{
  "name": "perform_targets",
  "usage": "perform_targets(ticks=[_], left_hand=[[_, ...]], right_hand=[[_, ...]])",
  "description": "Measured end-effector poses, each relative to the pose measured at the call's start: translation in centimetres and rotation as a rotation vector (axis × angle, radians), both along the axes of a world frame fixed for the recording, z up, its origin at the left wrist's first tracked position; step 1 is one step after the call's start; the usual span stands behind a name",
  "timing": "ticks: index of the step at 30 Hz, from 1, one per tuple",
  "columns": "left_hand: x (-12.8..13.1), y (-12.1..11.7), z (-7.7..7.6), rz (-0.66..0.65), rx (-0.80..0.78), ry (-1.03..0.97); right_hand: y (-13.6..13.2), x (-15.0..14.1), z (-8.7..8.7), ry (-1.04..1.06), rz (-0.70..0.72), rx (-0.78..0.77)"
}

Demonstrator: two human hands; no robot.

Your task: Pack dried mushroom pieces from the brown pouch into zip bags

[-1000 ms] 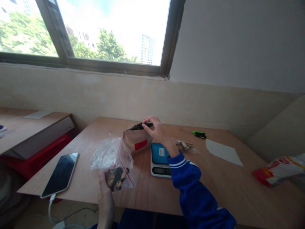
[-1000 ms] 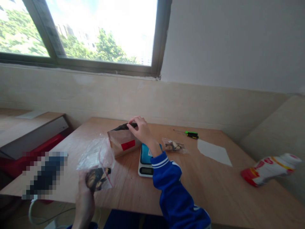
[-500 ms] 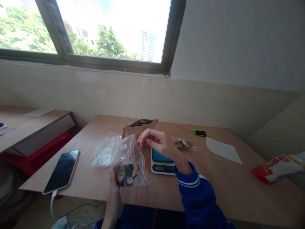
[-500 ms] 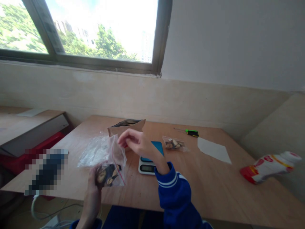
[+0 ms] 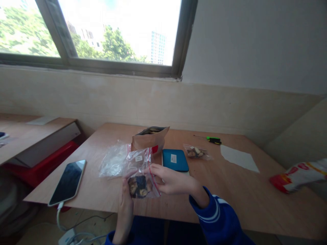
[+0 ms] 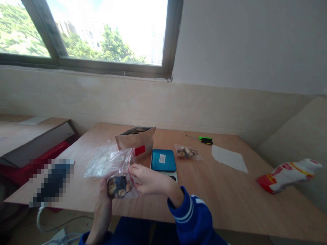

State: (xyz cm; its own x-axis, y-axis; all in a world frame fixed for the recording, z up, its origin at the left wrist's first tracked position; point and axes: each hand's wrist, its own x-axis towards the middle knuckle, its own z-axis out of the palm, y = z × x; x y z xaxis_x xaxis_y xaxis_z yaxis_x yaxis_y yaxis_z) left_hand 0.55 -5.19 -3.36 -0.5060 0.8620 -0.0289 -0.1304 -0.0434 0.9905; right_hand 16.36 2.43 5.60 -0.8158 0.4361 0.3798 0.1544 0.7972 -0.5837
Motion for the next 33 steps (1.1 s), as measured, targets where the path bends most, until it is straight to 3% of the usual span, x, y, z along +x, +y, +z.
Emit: perform_targets(ticks=[9,14,18,25,29,33], left_hand=[[0.0,0.5,-0.3,0.042,-0.110,-0.021],[0.1,1.2,-1.5,0.083,-0.112,-0.045],[0.1,1.5,-2.4,0.065,-0.086,-0.041],[0.2,1.6,-1.4,0.020,-0.087,-0.115],[-0.2,1.3,-1.2,0.105,-0.088,-0.125],[-1.2,1.1,-1.6,0.194,-0.094,-0.119]], right_hand=[[-0.6,0.0,-0.9,-0.026,0.002,-0.214],[-0.9,0.3,-1.8,-0.052,-0.069,-0.196],[-1.0,1.0,-1.6,-0.003,-0.126,-0.290],[-0.5,1.5,-1.8,-0.014,-0.053,-0.482],[0.6,2.3,-1.7,0.079,-0.096,-0.496],[3.4,3.0,0.1,0.343,-0.199,-0.504]])
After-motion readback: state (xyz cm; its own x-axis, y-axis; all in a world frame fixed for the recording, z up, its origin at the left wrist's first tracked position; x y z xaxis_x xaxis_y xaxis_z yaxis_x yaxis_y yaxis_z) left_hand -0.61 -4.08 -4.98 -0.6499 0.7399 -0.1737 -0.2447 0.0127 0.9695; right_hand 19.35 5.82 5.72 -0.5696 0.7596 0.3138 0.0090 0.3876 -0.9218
